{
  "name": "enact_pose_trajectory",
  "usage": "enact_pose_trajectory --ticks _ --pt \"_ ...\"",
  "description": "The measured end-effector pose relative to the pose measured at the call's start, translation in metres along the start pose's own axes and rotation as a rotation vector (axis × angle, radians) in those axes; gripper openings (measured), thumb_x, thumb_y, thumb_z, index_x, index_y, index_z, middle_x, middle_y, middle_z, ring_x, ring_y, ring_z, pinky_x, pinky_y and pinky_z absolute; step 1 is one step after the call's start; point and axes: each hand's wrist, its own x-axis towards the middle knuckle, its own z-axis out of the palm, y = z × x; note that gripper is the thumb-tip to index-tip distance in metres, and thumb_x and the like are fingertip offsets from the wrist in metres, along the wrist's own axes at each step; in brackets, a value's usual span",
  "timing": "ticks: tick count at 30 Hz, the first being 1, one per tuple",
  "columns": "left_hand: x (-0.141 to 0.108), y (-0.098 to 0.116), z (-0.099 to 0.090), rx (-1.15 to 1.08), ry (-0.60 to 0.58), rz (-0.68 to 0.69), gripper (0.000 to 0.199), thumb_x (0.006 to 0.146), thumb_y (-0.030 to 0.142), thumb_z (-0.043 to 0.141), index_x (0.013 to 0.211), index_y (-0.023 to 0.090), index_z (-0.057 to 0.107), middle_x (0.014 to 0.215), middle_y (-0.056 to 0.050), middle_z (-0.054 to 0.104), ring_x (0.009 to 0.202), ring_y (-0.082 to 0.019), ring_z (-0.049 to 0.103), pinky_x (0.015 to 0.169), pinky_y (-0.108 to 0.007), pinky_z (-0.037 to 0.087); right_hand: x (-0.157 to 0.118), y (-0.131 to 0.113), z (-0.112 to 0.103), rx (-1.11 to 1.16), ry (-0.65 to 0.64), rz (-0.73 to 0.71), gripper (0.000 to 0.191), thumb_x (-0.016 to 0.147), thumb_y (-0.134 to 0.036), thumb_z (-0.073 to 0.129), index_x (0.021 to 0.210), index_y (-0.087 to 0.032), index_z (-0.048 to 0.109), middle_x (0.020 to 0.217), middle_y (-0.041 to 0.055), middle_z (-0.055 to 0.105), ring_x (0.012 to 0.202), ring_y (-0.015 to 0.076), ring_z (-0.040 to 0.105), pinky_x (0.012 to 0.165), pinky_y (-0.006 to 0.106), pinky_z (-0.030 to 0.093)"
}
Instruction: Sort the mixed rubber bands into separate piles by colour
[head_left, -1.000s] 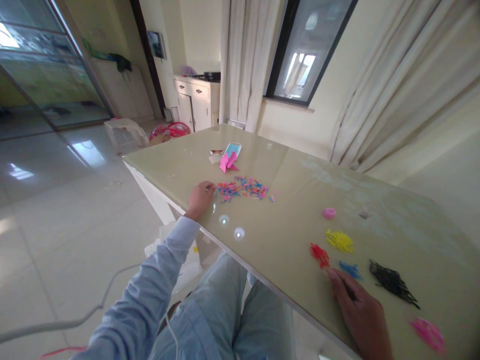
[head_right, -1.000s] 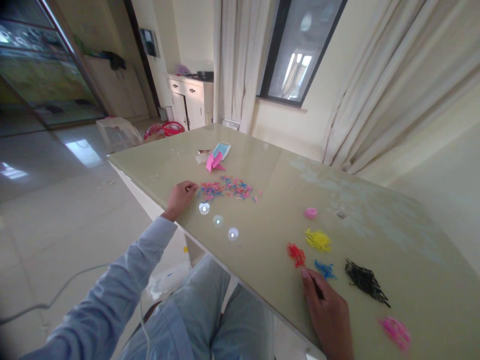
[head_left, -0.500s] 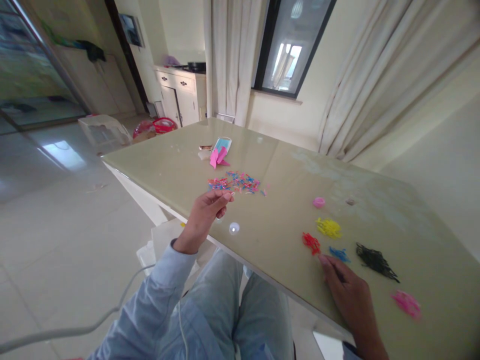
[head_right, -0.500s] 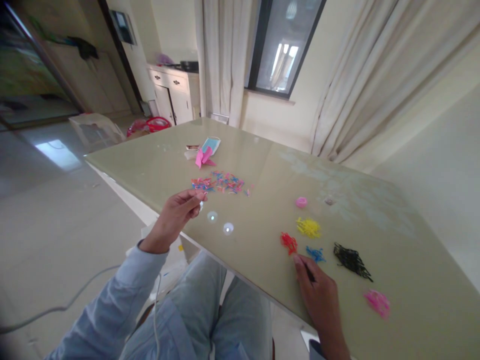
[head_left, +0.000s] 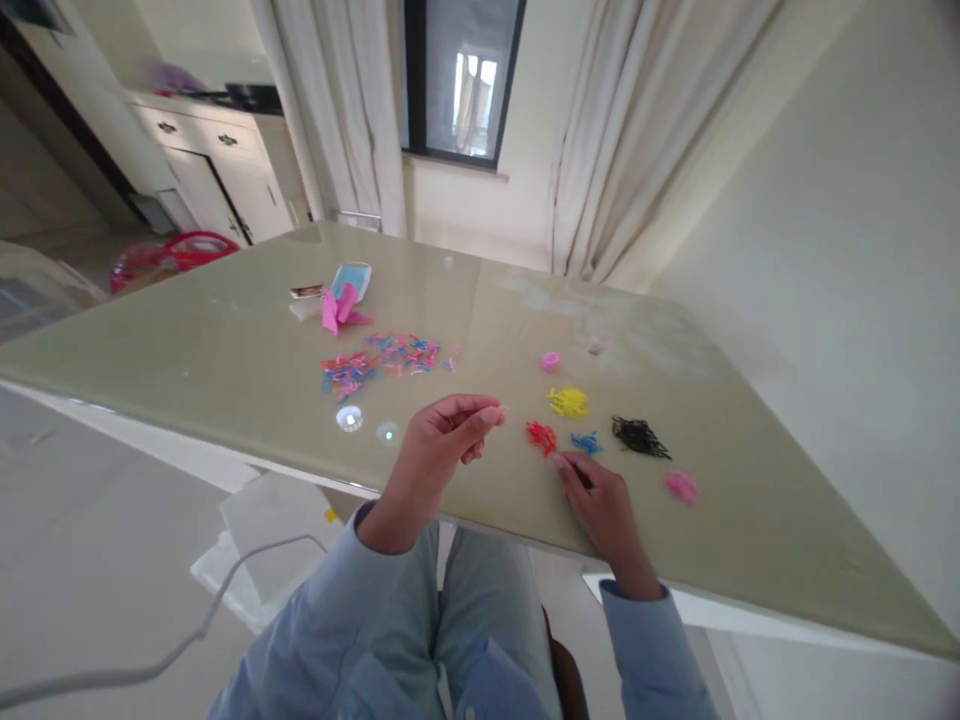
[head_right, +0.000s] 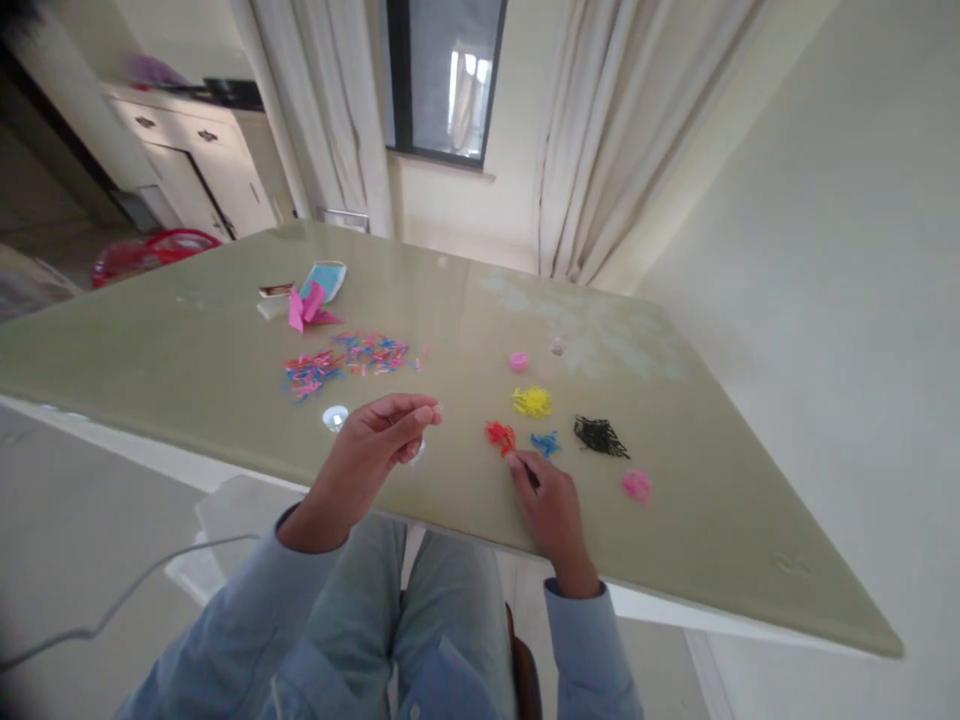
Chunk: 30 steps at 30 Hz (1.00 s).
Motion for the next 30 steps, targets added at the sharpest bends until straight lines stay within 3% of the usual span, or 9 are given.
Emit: enact_pose_trajectory --ticks 4,9,15,18,23,26,30 --pt "0.0 -0.009 0.027 -0.001 -0.081 -0.027 0.034 0.069 0.041 0.082 0.088 0.014 0.074 0.069 -0.003 0.068 0.048 -0.004 0.046 0.044 -0.018 0.032 -0.002 0.0 0.001 0.014 0.005 -0.006 0.039 0.096 -0.043 0.045 0.092 -0.017 0.074 0.071 0.0056 0.073 0.059 0.0169 0.064 0.061 0.025 0.045" --pt "-0.001 -0.014 0.049 -0.015 -0.169 -0.024 0.03 0.075 0.04 0.079 0.09 0.014 0.075 0.071 -0.002 0.068 0.048 -0.003 0.046 0.045 -0.017 0.032 -0.002 -0.001 0.001 0.057 0.005 -0.015 0.032 0.096 -0.037 0.047 0.091 -0.018 0.072 0.079 0.0054 0.075 0.065 0.0162 0.065 0.062 0.024 0.044" --pt "0.006 -0.025 0.075 0.06 -0.207 -0.03 0.026 0.075 0.037 0.077 0.089 0.015 0.074 0.064 0.002 0.064 0.048 -0.004 0.044 0.047 -0.017 0.034 -0.003 -0.003 0.002 -0.013 -0.026 -0.034 0.026 0.096 -0.03 0.048 0.088 -0.02 0.071 0.084 0.006 0.075 0.073 0.0175 0.066 0.066 0.024 0.042" --pt "0.019 -0.033 0.096 0.234 -0.291 0.066 0.023 0.078 0.036 0.073 0.088 0.015 0.074 0.073 -0.001 0.069 0.057 -0.008 0.054 0.055 -0.02 0.043 -0.004 -0.002 0.005 -0.113 -0.017 -0.027 0.024 0.093 -0.026 0.05 0.081 -0.019 0.069 0.075 0.0071 0.074 0.069 0.0184 0.065 0.062 0.025 0.039" --pt "0.054 -0.055 0.148 0.766 -0.558 0.355 0.015 0.085 0.026 0.064 0.087 0.017 0.076 0.088 -0.005 0.076 0.077 -0.015 0.065 0.074 -0.026 0.049 -0.003 0.004 0.008 -0.123 -0.058 0.07 0.018 0.086 -0.023 0.057 0.079 -0.016 0.072 0.078 0.0115 0.076 0.071 0.0228 0.069 0.062 0.027 0.043" --pt "0.071 -0.076 0.182 1.046 -0.699 0.502 0.019 0.088 0.022 0.058 0.09 0.019 0.077 0.094 -0.005 0.076 0.088 -0.018 0.066 0.083 -0.029 0.049 -0.003 0.009 0.009 -0.103 -0.076 0.068 0.025 0.084 -0.023 0.06 0.104 -0.016 0.073 0.098 0.014 0.077 0.088 0.0273 0.072 0.072 0.03 0.051" --pt "0.078 -0.101 0.215 1.342 -0.921 0.497 0.025 0.086 0.017 0.054 0.092 0.019 0.078 0.096 -0.009 0.076 0.09 -0.021 0.068 0.08 -0.031 0.051 -0.007 0.021 0.015 -0.197 -0.068 0.025 0.047 0.086 -0.025 0.059 0.132 -0.018 0.061 0.133 0.013 0.064 0.122 0.0296 0.06 0.099 0.038 0.049"
